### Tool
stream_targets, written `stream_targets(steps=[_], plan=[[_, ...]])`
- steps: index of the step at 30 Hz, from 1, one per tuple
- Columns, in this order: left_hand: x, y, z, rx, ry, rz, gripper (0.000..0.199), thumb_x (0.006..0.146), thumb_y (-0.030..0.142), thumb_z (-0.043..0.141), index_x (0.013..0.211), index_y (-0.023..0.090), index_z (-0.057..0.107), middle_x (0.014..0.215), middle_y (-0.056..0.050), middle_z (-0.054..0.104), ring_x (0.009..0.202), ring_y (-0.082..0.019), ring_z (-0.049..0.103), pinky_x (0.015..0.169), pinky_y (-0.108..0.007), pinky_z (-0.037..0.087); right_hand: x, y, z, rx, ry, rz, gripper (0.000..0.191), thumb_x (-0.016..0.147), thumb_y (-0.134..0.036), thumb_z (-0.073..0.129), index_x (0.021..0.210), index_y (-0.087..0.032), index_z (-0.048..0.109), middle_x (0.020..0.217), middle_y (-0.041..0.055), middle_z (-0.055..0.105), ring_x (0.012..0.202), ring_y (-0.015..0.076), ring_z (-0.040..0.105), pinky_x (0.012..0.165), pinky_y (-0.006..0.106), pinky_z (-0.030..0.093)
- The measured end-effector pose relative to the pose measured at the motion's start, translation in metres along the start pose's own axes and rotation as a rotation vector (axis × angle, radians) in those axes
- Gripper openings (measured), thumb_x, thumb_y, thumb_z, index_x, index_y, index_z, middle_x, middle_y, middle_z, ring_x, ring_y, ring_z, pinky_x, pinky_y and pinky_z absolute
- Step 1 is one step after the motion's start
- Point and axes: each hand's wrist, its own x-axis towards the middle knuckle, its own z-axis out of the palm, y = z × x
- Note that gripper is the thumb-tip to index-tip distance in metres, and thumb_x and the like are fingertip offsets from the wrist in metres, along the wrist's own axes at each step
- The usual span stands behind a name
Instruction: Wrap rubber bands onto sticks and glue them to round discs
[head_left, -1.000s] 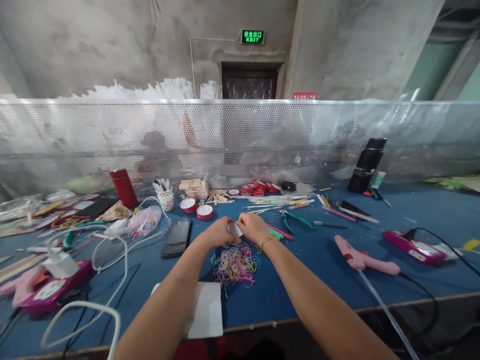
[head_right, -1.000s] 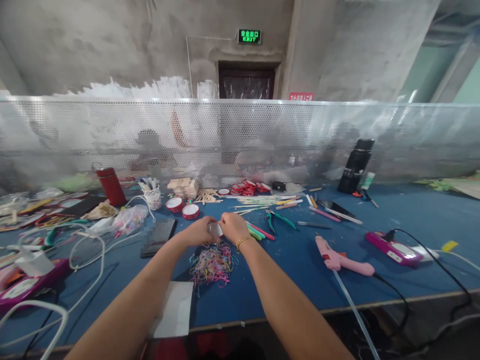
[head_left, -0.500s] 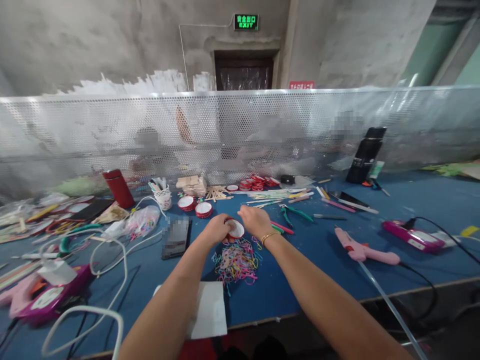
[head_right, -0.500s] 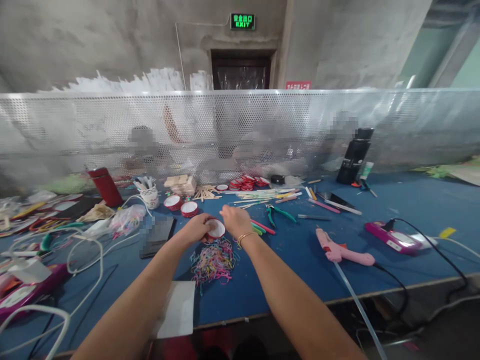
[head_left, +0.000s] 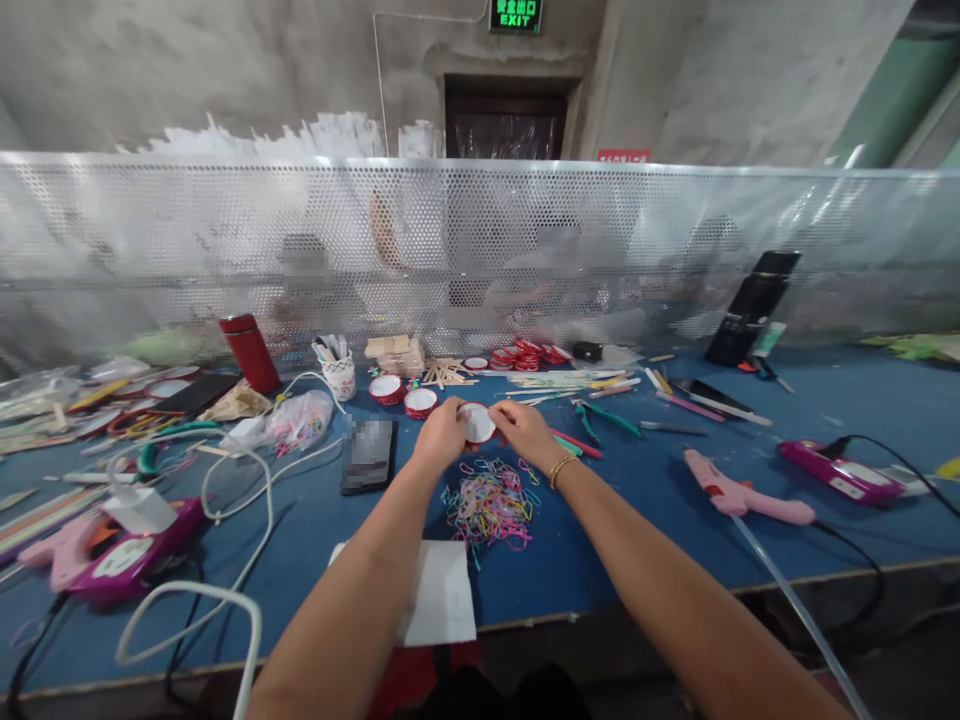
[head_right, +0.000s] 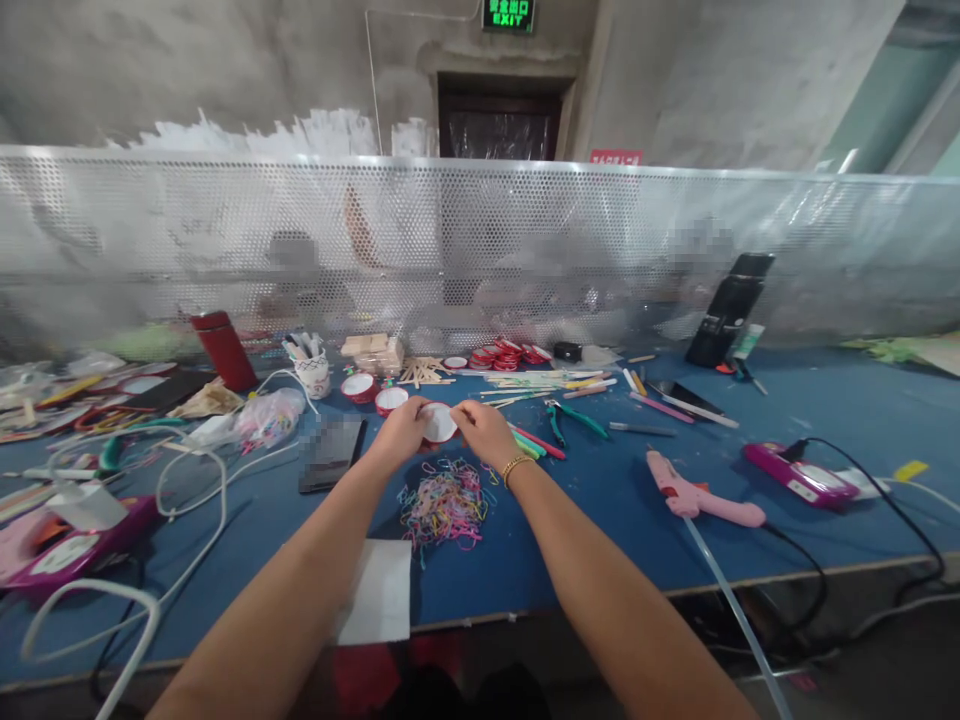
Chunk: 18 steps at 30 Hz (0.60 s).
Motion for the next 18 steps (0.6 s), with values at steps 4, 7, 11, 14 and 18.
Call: stream_targets(steps=[4,7,11,14,18], plan=[[0.003,0.0,-0.004,0.009,0.016,0.044,0.029,0.089,0.032,0.036,0.105,0.019,0.056,0.079,-0.006,0.067,0.049,-0.012,0.059,0.047,-0.023,0.044,0.0,0.001,0.009,0.192,-0.047,0.048,0.025,0.087,-0.037,0.046,0.096,-0.018,0.059,0.062,-0.0009,0.061,0.048,0.0119,0.055,0.052,0.023,0.041],[0.003,0.003,-0.009,0.121,0.033,0.069,0.034,0.089,0.039,0.036,0.099,0.018,0.06,0.071,-0.005,0.066,0.049,-0.013,0.057,0.049,-0.022,0.042,0.003,0.005,0.013,0.218,-0.04,0.063,0.023,0.085,-0.034,0.047,0.097,-0.018,0.058,0.061,-0.0018,0.06,0.046,0.0116,0.054,0.05,0.023,0.041],[0.004,0.005,-0.015,0.335,0.11,0.116,0.047,0.087,0.051,0.034,0.078,0.016,0.063,0.063,-0.006,0.063,0.053,-0.015,0.057,0.051,-0.024,0.038,0.007,0.007,0.012,0.032,0.08,0.019,0.017,0.083,-0.028,0.048,0.09,-0.018,0.061,0.061,-0.0014,0.06,0.051,0.0118,0.054,0.053,0.022,0.039],[0.006,0.005,-0.013,0.342,0.102,0.091,0.049,0.084,0.056,0.036,0.072,0.016,0.063,0.058,-0.005,0.06,0.052,-0.015,0.054,0.049,-0.024,0.036,0.007,0.004,0.008,-0.095,0.164,-0.018,0.017,0.084,-0.027,0.048,0.083,-0.018,0.063,0.066,0.0005,0.063,0.06,0.0127,0.054,0.057,0.022,0.037],[0.01,0.0,-0.006,0.128,-0.008,0.056,0.04,0.077,0.053,0.051,0.082,0.015,0.064,0.059,-0.002,0.059,0.048,-0.012,0.051,0.046,-0.022,0.035,0.006,0.0,0.005,-0.125,0.174,-0.034,0.018,0.085,-0.028,0.048,0.084,-0.019,0.064,0.069,0.0006,0.064,0.063,0.0126,0.055,0.058,0.022,0.036]])
